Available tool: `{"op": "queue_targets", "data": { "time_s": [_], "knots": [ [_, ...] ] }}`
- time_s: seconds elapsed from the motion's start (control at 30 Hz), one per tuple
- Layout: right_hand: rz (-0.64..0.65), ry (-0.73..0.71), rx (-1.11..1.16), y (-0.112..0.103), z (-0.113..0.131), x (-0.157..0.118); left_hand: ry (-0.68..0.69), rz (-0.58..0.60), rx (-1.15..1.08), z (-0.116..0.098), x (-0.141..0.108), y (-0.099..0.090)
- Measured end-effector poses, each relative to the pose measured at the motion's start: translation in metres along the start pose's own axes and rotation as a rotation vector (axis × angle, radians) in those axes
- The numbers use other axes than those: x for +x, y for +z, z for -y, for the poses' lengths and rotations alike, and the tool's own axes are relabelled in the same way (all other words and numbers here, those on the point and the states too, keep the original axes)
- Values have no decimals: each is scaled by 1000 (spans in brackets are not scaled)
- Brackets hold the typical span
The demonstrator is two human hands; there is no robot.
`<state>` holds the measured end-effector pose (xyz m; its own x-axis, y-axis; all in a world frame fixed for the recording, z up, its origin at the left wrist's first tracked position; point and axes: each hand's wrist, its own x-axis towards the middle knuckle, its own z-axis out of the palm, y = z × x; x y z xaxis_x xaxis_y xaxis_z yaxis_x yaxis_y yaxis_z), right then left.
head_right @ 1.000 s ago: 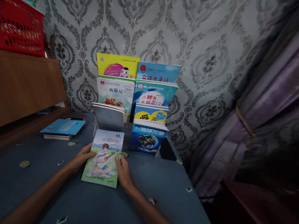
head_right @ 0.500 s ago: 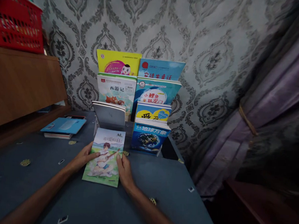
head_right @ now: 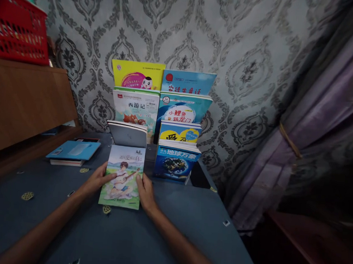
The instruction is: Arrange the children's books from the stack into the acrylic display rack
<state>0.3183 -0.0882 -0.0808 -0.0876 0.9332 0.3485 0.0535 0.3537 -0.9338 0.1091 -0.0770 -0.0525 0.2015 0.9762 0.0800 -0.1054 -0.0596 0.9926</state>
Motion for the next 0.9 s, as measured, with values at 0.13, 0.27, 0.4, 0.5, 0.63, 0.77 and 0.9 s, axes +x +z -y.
{"op": "queue_targets", "data": {
  "time_s": [0.13, 0.27, 0.4, 0.5, 0.63, 0.77, 0.9],
  "knots": [
    [-12, -44, -40, 1, -2, 5, 12, 12, 3, 3, 8, -4],
    [0, -103, -107, -3, -3, 12, 84, -2, 12, 6, 20, -6],
    [22, -169, -193, -9, 0, 18, 190, -49, 63, 3, 27, -8],
    [51, -205, -258, -13, 4, 17, 220, -11, 94, -1, 26, -9],
    [114, -256, -332, -18, 9, 17, 210, 5, 149, -8, 22, -14],
    [182, -314, -428, -26, 13, 23, 166, 50, 236, -23, 23, -26],
    [212, -377, -529, -30, 11, 21, 50, 203, 347, -36, 21, -36]
  ]
}}
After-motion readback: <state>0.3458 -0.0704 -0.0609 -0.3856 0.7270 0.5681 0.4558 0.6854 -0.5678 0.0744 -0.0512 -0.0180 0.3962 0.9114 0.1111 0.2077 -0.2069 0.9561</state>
